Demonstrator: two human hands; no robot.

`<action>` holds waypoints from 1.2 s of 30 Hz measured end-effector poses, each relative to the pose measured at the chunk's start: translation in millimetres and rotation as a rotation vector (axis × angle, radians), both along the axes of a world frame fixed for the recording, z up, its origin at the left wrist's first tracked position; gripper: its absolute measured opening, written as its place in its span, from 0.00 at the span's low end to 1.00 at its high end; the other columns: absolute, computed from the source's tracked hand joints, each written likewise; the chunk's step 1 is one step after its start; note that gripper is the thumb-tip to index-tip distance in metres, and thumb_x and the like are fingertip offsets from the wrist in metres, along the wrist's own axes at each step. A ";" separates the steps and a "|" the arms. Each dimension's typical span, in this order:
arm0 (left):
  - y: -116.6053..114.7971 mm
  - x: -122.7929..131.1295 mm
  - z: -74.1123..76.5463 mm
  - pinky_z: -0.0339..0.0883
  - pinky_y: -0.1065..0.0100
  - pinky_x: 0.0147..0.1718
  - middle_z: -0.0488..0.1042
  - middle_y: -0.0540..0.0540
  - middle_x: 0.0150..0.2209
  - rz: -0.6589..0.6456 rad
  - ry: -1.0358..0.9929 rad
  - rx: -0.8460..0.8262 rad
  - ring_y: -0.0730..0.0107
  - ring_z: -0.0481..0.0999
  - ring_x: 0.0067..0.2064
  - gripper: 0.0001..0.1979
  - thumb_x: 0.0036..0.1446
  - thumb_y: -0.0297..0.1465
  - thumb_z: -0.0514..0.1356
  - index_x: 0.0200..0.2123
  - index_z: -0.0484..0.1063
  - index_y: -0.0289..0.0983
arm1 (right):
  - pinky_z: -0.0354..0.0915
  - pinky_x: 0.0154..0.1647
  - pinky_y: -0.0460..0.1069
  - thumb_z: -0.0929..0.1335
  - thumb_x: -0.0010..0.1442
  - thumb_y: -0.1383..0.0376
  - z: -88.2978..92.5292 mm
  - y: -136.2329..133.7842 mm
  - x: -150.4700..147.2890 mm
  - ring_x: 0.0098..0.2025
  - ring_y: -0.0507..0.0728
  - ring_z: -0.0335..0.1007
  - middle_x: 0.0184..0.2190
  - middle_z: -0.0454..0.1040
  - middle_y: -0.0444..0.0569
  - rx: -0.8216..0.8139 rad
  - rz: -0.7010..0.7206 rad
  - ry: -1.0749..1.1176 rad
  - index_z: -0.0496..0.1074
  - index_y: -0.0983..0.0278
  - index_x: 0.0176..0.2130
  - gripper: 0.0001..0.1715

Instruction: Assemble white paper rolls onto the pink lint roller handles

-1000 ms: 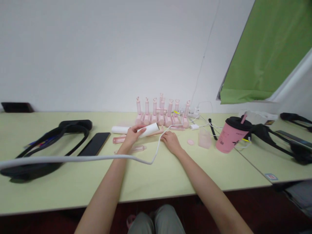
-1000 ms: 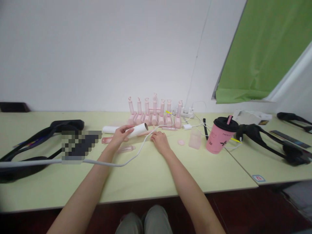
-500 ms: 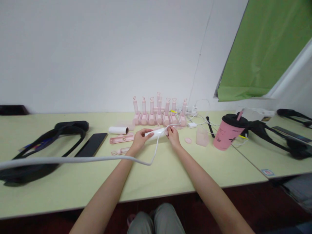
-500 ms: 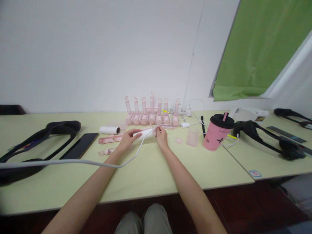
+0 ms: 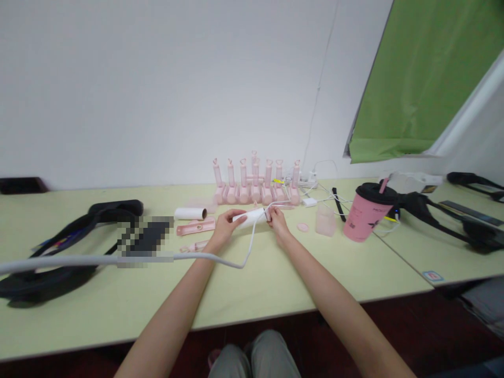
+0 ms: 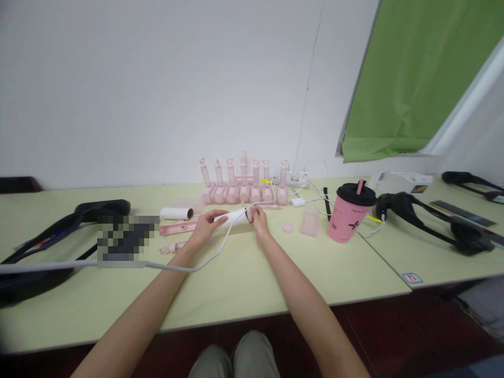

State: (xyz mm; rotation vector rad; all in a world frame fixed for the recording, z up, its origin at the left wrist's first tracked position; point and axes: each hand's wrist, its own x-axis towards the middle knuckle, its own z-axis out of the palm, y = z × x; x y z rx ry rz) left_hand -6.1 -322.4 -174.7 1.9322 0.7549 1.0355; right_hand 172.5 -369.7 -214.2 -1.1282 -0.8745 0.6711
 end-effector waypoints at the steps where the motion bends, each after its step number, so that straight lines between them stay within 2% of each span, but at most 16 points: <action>1: 0.3 0.0 -0.5 0.64 0.66 0.38 0.76 0.42 0.38 -0.001 -0.005 0.000 0.65 0.73 0.37 0.21 0.45 0.45 0.62 0.36 0.75 0.33 | 0.46 0.17 0.43 0.62 0.51 0.44 0.2 -0.9 -1.0 0.16 0.47 0.47 0.15 0.53 0.36 -0.012 -0.015 0.028 0.60 0.61 0.28 0.23; 4: 0.4 0.9 -2.5 0.65 0.66 0.37 0.76 0.42 0.38 -0.002 -0.020 0.014 0.65 0.73 0.37 0.21 0.44 0.44 0.63 0.36 0.75 0.33 | 0.47 0.17 0.42 0.64 0.49 0.46 1.2 -3.6 -5.7 0.17 0.47 0.50 0.16 0.57 0.37 -0.050 -0.053 0.114 0.60 0.61 0.28 0.22; 8: -4.5 3.8 -3.0 0.65 0.66 0.38 0.76 0.42 0.38 0.015 -0.019 0.055 0.65 0.73 0.38 0.20 0.45 0.43 0.63 0.36 0.74 0.33 | 0.58 0.22 0.42 0.64 0.49 0.47 3.6 -6.7 -12.7 0.25 0.49 0.61 0.25 0.68 0.42 -0.040 -0.083 0.211 0.61 0.61 0.31 0.20; 11: -10.3 7.1 -3.3 0.65 0.64 0.40 0.76 0.43 0.38 0.010 0.004 0.088 0.63 0.73 0.39 0.19 0.47 0.42 0.62 0.37 0.73 0.33 | 0.62 0.23 0.44 0.64 0.49 0.47 6.2 -8.4 -15.8 0.28 0.51 0.65 0.31 0.72 0.44 -0.022 -0.049 0.249 0.60 0.59 0.35 0.21; 14: -15.2 10.3 -5.9 0.63 0.61 0.47 0.75 0.42 0.43 -0.055 0.016 0.164 0.61 0.72 0.45 0.19 0.51 0.42 0.59 0.42 0.71 0.34 | 0.63 0.23 0.46 0.63 0.50 0.45 7.5 -9.0 -17.1 0.27 0.53 0.66 0.28 0.73 0.46 -0.023 0.042 0.231 0.63 0.61 0.34 0.23; 17: -18.9 11.5 -9.8 0.58 0.58 0.53 0.70 0.41 0.52 -0.126 0.099 0.313 0.58 0.68 0.53 0.27 0.48 0.41 0.62 0.51 0.66 0.36 | 0.61 0.21 0.45 0.64 0.48 0.44 6.4 -9.2 -18.1 0.26 0.53 0.65 0.23 0.71 0.46 -0.028 0.006 0.191 0.65 0.63 0.27 0.24; 19: -21.2 10.9 -12.2 0.56 0.57 0.54 0.67 0.40 0.55 -0.131 0.191 0.416 0.56 0.66 0.55 0.31 0.47 0.41 0.63 0.54 0.63 0.37 | 0.61 0.22 0.45 0.64 0.48 0.44 5.0 -10.1 -20.1 0.26 0.52 0.65 0.23 0.71 0.45 -0.009 -0.012 0.196 0.66 0.63 0.26 0.24; 22: -25.4 9.4 -15.3 0.59 0.58 0.51 0.68 0.39 0.53 -0.035 0.364 0.509 0.54 0.68 0.53 0.30 0.51 0.42 0.60 0.56 0.61 0.39 | 0.64 0.26 0.46 0.64 0.49 0.46 5.3 -13.4 -26.6 0.30 0.54 0.68 0.28 0.74 0.48 0.020 0.057 0.261 0.68 0.63 0.29 0.23; 26: -32.1 8.5 -16.3 0.64 0.61 0.40 0.73 0.34 0.44 0.096 0.611 0.543 0.51 0.75 0.42 0.32 0.55 0.45 0.54 0.59 0.56 0.35 | 0.68 0.37 0.50 0.65 0.51 0.52 14.9 -21.7 -37.2 0.40 0.58 0.71 0.37 0.76 0.51 0.120 0.199 0.403 0.68 0.63 0.31 0.16; 30: -36.8 8.4 -10.4 0.63 0.64 0.35 0.73 0.35 0.43 0.121 0.613 0.570 0.53 0.76 0.39 0.38 0.56 0.47 0.52 0.63 0.46 0.33 | 0.68 0.43 0.53 0.63 0.53 0.58 26.9 -31.4 -39.5 0.47 0.58 0.70 0.48 0.73 0.48 0.156 0.355 0.459 0.66 0.60 0.39 0.13; 33: -38.7 7.5 -4.5 0.63 0.66 0.36 0.72 0.36 0.46 0.092 0.628 0.600 0.55 0.76 0.40 0.37 0.57 0.46 0.52 0.64 0.42 0.37 | 0.68 0.45 0.54 0.63 0.51 0.63 26.5 -34.0 -37.4 0.48 0.58 0.69 0.46 0.73 0.48 0.156 0.384 0.547 0.65 0.61 0.39 0.12; 36: -40.0 5.8 -0.3 0.64 0.66 0.39 0.67 0.39 0.54 -0.002 0.641 0.637 0.56 0.74 0.45 0.30 0.59 0.43 0.50 0.63 0.48 0.44 | 0.68 0.46 0.53 0.64 0.47 0.69 18.3 -30.6 -37.3 0.43 0.56 0.71 0.39 0.75 0.46 0.150 0.359 0.653 0.63 0.60 0.35 0.12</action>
